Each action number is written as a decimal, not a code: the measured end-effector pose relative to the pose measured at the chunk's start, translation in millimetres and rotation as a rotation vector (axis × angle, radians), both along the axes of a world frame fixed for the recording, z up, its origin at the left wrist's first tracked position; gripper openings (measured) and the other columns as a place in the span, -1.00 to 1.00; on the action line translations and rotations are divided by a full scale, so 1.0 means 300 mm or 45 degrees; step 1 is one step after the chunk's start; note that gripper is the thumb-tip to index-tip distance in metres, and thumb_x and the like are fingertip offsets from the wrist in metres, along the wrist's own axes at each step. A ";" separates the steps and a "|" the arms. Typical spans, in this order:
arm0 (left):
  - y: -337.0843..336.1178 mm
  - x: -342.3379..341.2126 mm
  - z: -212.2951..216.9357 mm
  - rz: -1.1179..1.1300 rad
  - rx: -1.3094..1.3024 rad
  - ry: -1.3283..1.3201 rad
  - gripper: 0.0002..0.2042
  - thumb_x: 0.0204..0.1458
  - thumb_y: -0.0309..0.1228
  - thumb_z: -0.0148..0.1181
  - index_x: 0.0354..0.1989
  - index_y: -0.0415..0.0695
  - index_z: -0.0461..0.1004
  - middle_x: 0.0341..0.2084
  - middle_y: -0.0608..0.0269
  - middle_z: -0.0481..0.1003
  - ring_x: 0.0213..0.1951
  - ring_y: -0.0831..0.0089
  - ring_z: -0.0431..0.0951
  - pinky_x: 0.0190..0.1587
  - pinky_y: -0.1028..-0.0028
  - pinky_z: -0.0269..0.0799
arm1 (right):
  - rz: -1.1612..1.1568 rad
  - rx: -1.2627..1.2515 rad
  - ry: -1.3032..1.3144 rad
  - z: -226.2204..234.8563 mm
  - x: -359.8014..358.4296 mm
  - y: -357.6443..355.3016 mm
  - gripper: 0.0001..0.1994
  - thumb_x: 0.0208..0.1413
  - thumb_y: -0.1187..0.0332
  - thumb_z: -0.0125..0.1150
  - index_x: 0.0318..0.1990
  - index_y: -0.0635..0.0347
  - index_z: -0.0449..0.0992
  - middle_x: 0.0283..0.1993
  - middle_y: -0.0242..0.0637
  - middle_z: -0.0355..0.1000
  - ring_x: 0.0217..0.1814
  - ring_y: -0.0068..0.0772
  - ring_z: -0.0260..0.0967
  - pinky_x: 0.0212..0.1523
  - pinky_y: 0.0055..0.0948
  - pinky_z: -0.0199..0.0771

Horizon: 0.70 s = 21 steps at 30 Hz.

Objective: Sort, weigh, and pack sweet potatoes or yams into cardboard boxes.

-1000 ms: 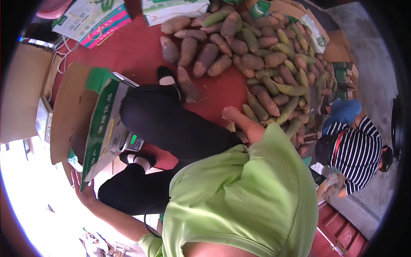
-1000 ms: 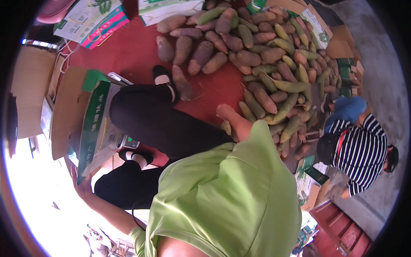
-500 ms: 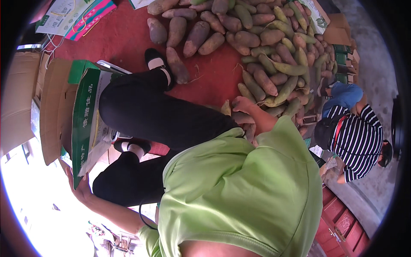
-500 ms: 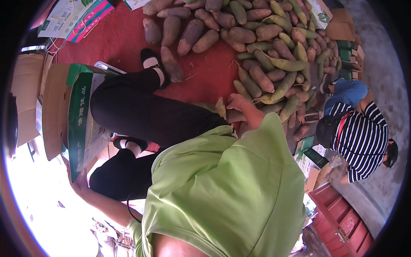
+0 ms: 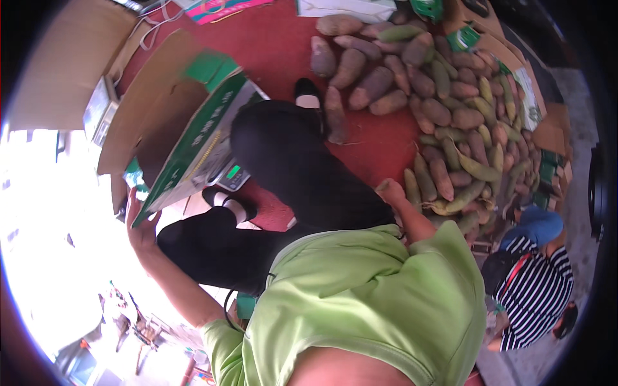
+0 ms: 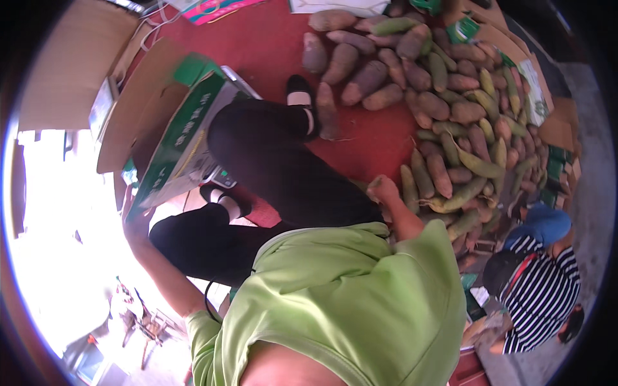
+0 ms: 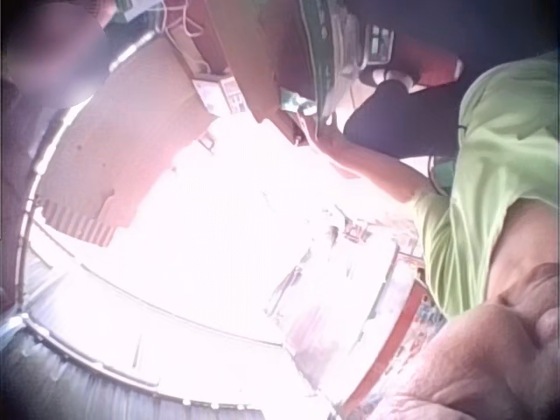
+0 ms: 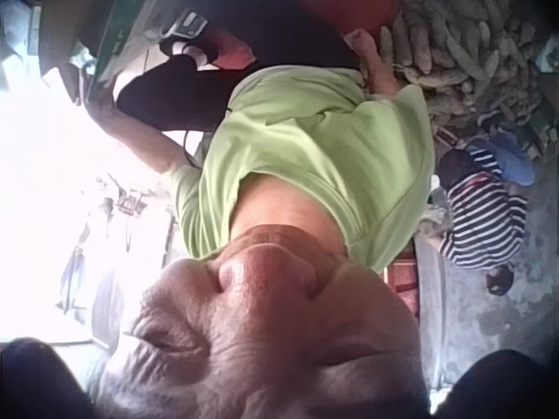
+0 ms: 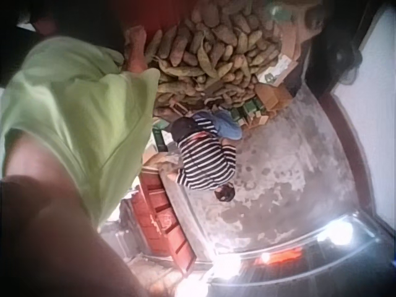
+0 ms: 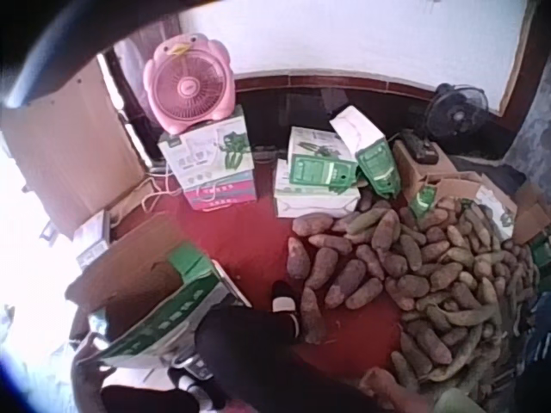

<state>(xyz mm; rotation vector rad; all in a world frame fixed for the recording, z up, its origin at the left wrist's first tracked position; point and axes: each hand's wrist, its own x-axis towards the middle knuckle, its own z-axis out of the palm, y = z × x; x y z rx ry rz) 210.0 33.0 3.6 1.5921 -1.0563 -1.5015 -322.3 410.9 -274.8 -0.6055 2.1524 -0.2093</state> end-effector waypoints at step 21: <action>0.074 -0.149 0.114 0.271 -0.695 0.121 -0.66 0.07 -0.28 0.09 -0.04 -0.22 0.41 -0.10 0.14 0.44 -0.07 0.37 0.44 -0.06 0.42 0.33 | 0.224 -1.898 -0.232 1.160 -0.028 -1.051 -0.64 0.00 0.59 0.11 0.01 0.30 0.31 -0.02 -0.29 0.34 0.02 -0.49 0.29 0.10 -0.50 0.25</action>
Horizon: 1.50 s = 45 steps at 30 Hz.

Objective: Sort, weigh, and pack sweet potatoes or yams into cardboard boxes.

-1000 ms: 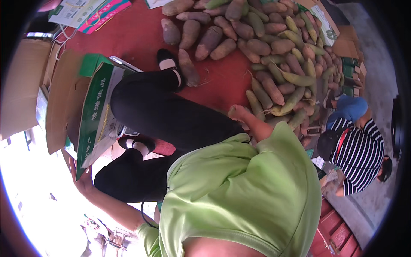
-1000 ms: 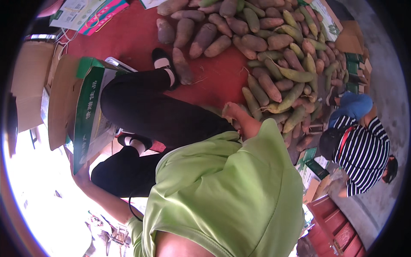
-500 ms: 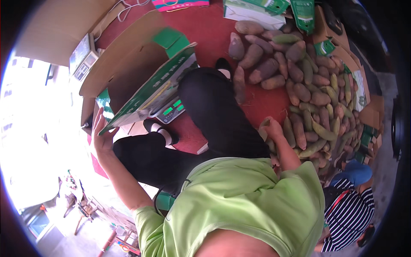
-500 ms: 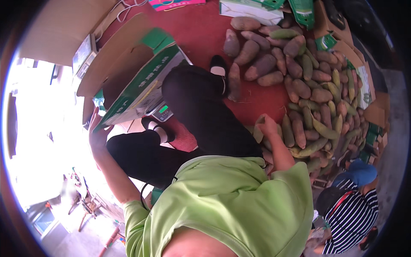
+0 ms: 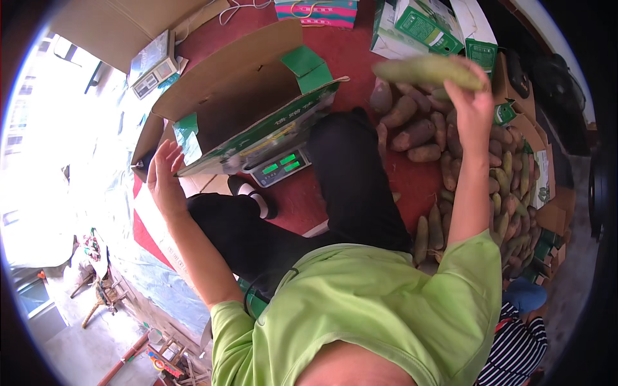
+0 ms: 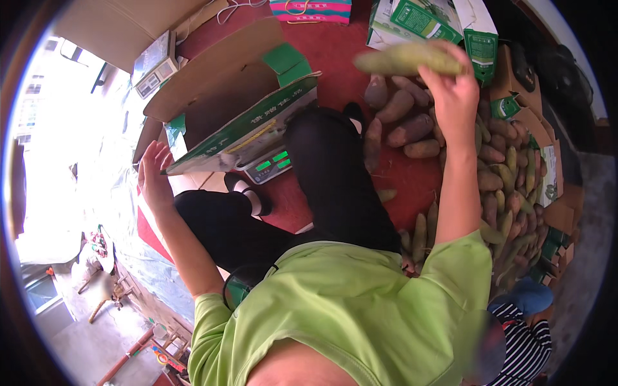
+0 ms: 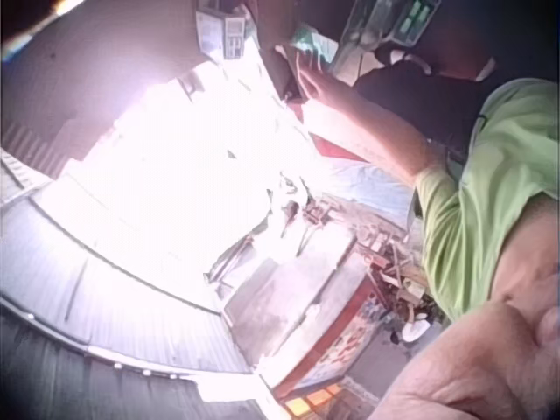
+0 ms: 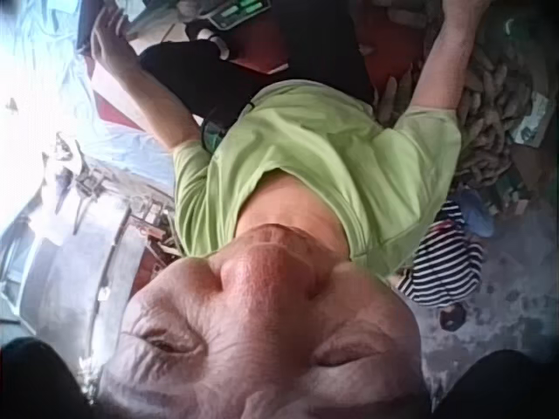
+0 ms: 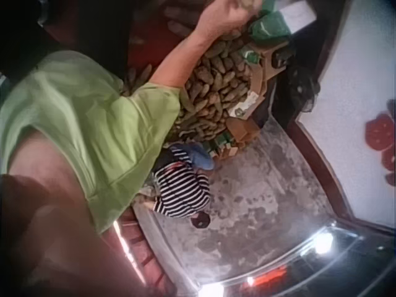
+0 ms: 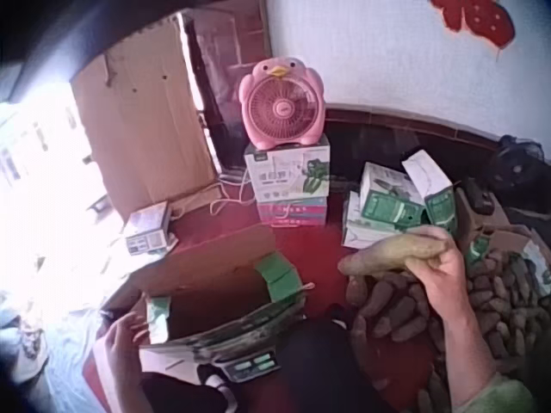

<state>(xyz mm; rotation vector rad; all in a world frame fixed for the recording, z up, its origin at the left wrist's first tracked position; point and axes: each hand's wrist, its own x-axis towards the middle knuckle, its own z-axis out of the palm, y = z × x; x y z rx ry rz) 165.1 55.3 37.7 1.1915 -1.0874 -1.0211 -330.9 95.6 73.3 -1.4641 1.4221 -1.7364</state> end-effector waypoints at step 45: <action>-0.004 0.002 -0.040 0.095 0.055 -0.540 -0.53 0.18 -0.08 -0.15 -0.31 -0.29 0.50 -0.45 0.22 0.47 -0.29 0.47 0.42 -0.11 0.46 0.25 | -0.194 2.000 -0.220 -1.223 -0.217 0.824 -0.66 -0.05 0.22 0.24 -0.13 0.13 0.39 -0.37 -0.21 0.41 -0.50 -0.23 0.35 -0.57 -0.27 0.39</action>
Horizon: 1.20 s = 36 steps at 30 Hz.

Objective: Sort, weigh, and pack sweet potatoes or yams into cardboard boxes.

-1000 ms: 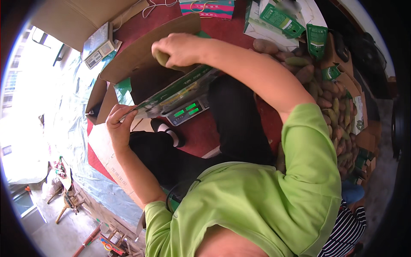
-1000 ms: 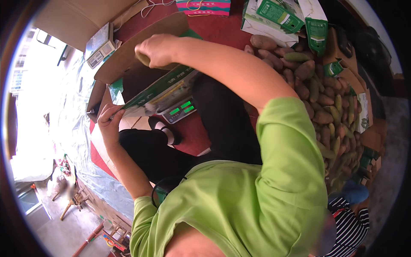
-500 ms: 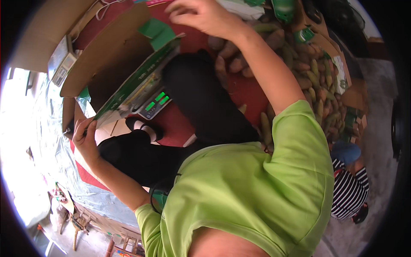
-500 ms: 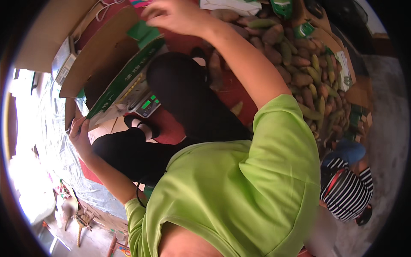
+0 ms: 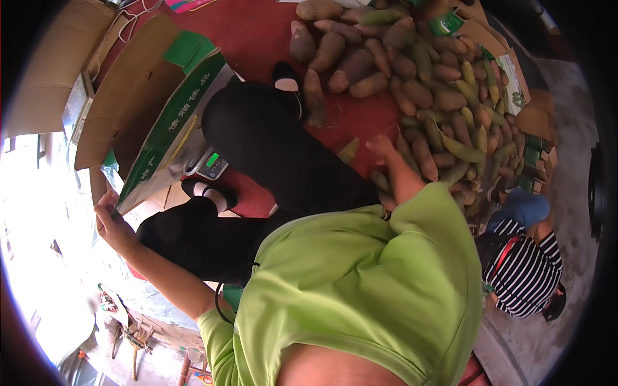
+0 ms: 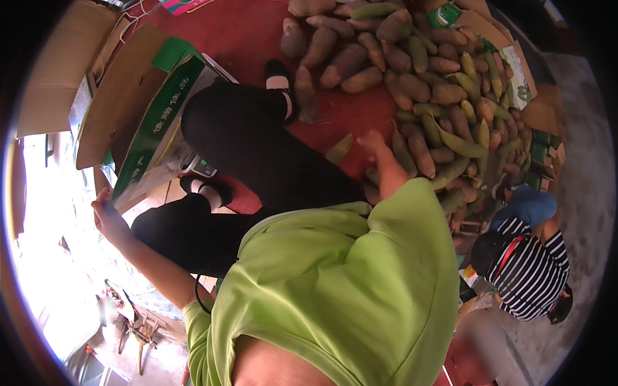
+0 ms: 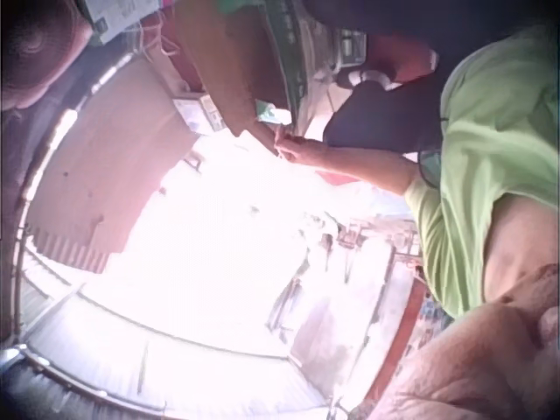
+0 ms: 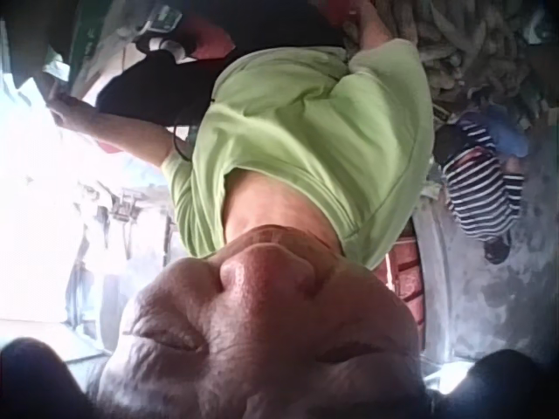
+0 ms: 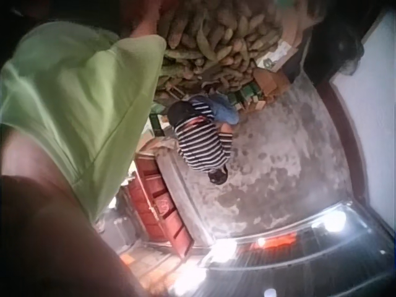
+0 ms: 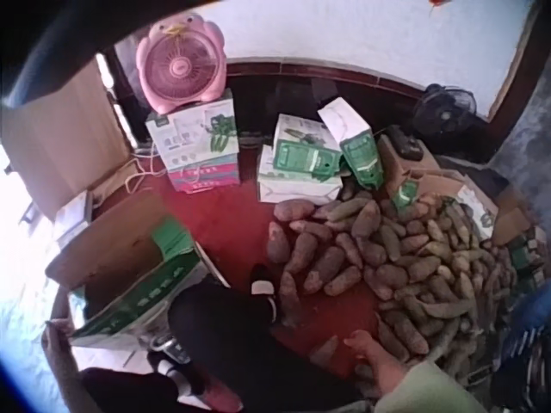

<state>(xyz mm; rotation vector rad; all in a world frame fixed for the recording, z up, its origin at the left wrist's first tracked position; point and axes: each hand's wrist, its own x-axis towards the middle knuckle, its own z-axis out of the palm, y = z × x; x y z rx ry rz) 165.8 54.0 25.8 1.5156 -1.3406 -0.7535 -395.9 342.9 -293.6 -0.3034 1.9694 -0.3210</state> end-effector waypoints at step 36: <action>0.024 -0.050 0.056 -0.234 -0.004 0.121 -0.63 0.09 -0.28 0.04 -0.65 -0.33 0.44 -0.62 0.28 0.37 -0.47 0.50 0.38 -0.33 0.54 0.24 | -0.004 -0.496 0.088 0.015 0.180 -0.184 -0.48 -0.14 0.52 0.24 0.02 0.23 0.18 -0.15 -0.17 0.31 -0.22 -0.30 0.36 -0.28 -0.29 0.44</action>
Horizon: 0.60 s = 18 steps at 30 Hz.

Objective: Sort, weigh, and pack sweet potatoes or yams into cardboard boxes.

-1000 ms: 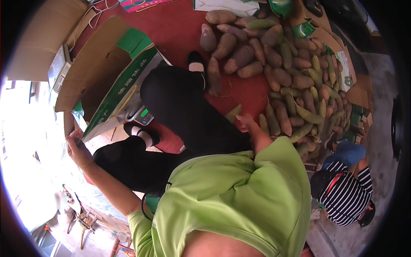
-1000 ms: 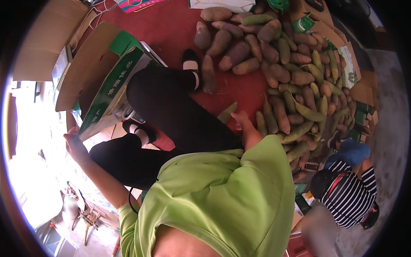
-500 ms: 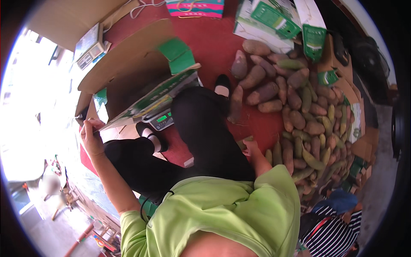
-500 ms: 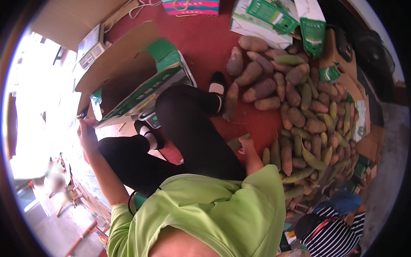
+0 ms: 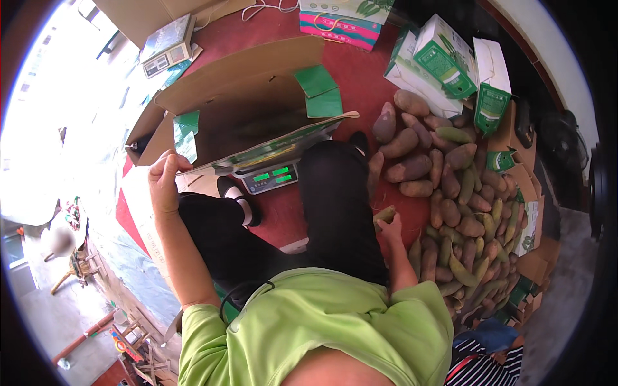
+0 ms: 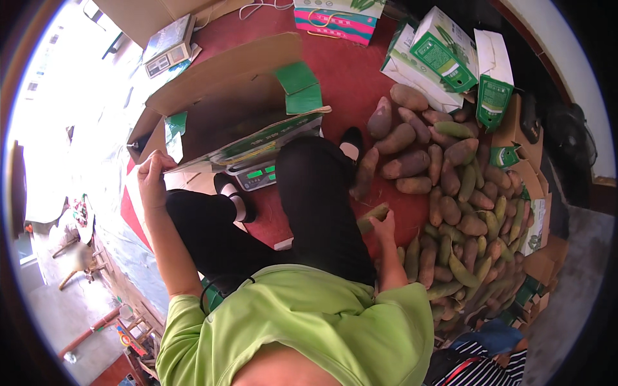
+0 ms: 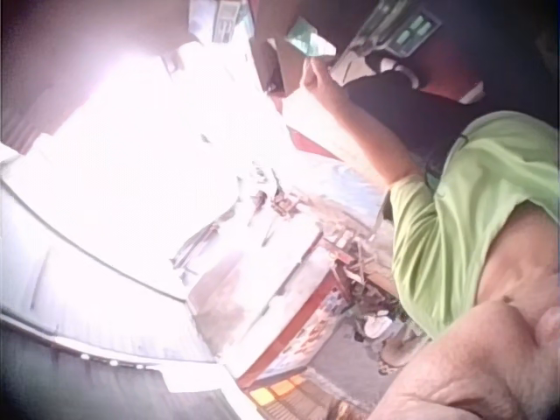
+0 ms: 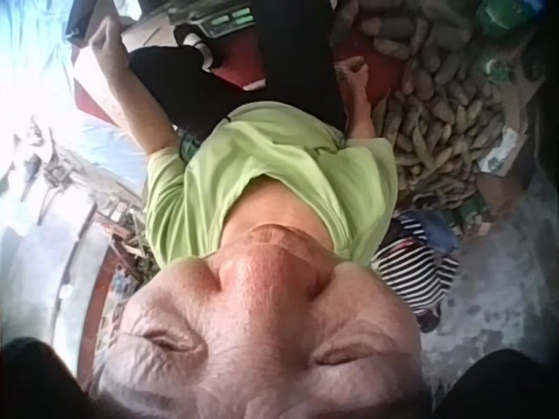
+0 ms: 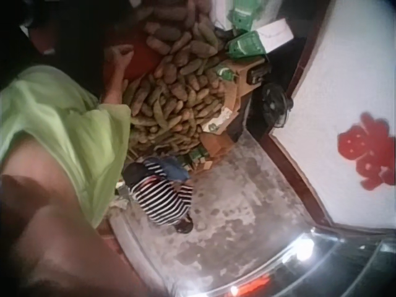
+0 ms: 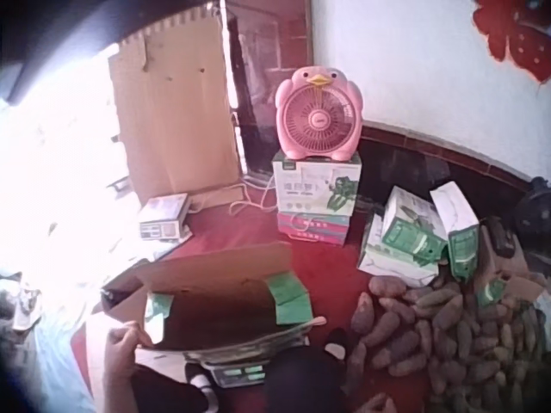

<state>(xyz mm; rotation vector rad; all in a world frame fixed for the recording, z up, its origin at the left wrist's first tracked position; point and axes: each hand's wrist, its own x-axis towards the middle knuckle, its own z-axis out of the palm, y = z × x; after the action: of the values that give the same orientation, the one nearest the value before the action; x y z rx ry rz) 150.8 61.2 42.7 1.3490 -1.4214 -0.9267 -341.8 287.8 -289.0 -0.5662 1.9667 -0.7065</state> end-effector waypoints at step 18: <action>0.014 -0.012 0.038 -0.123 -0.034 -0.027 -0.73 0.00 -0.37 0.17 -0.58 -0.36 0.52 -0.66 0.35 0.29 -0.52 0.58 0.31 -0.40 0.57 0.21 | 0.353 -1.641 -0.143 1.321 0.239 -0.823 -0.60 -0.03 0.61 0.11 0.02 0.28 0.25 -0.04 -0.29 0.31 0.03 -0.45 0.25 0.11 -0.42 0.22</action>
<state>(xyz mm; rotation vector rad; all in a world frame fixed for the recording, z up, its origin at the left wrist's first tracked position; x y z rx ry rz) 147.2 65.5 54.2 1.2832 -1.5206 -0.9552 -270.2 40.8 107.3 -1.4554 1.0724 -1.7401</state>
